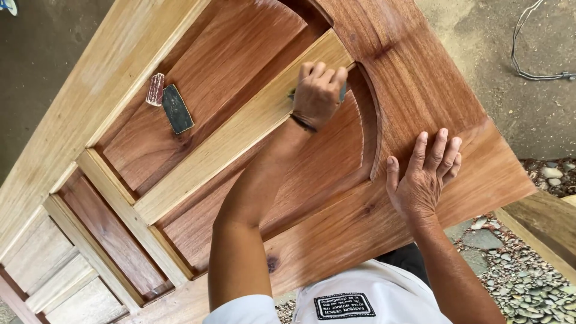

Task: Sanding the surface of a wooden door using a sanding block

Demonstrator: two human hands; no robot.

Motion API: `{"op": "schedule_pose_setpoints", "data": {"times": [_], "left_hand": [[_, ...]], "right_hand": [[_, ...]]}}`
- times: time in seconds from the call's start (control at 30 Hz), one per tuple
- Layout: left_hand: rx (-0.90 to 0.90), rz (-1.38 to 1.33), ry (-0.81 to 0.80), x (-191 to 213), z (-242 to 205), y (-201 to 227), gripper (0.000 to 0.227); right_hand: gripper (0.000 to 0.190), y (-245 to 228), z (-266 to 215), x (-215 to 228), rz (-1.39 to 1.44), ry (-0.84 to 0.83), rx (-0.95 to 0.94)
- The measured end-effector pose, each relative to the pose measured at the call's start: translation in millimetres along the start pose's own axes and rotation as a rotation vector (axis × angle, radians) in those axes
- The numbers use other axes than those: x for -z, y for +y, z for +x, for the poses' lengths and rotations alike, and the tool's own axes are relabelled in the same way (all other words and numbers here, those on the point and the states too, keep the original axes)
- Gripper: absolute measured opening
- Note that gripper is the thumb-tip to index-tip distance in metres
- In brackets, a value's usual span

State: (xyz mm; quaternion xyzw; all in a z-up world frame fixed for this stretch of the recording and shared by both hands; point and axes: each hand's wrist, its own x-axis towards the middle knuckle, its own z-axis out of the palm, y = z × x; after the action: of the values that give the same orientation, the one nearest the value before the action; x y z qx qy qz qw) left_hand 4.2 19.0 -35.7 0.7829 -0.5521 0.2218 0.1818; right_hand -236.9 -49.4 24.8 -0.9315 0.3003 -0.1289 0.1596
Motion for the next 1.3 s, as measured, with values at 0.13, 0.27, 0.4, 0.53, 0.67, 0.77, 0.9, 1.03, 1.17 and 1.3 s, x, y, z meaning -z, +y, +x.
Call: {"op": "schedule_pose_setpoints", "data": {"times": [0.13, 0.27, 0.4, 0.53, 0.67, 0.77, 0.9, 1.03, 1.17, 1.3], "left_hand": [[-0.012, 0.026, -0.014, 17, 0, -4, 0.010], [0.126, -0.052, -0.146, 52, -18, -8, 0.019], [0.220, -0.078, -0.253, 87, 5, -3, 0.029], [0.155, -0.007, -0.170, 72, 3, -8, 0.025], [0.001, 0.017, -0.102, 65, 1, -7, 0.013], [-0.064, 0.001, -0.058, 44, -6, -12, 0.011], [-0.126, 0.000, 0.019, 12, 10, -6, 0.009], [-0.070, 0.160, -0.163, 17, 21, 3, 0.017], [-0.174, 0.024, -0.076, 23, 8, -7, 0.004], [-0.205, 0.010, -0.038, -3, 16, -1, 0.006]], "right_hand": [[0.059, 2, -1, -1, 0.000, 0.000, 0.004], [0.059, 1, -1, -1, 0.018, 0.007, 0.005], [0.058, 1, 0, 0, 0.031, 0.003, 0.000], [0.059, 1, -1, 0, 0.024, -0.001, 0.000], [0.059, 1, -1, -1, 0.027, 0.003, -0.009], [0.058, 0, 1, 1, 0.026, 0.006, -0.013], [0.059, 1, 1, -1, 0.036, -0.004, -0.025], [0.057, -6, 3, 9, 0.060, -0.095, -0.082], [0.059, 1, 1, 0, 0.017, -0.001, -0.022], [0.059, 0, 1, 0, 0.033, -0.013, -0.030]]}}
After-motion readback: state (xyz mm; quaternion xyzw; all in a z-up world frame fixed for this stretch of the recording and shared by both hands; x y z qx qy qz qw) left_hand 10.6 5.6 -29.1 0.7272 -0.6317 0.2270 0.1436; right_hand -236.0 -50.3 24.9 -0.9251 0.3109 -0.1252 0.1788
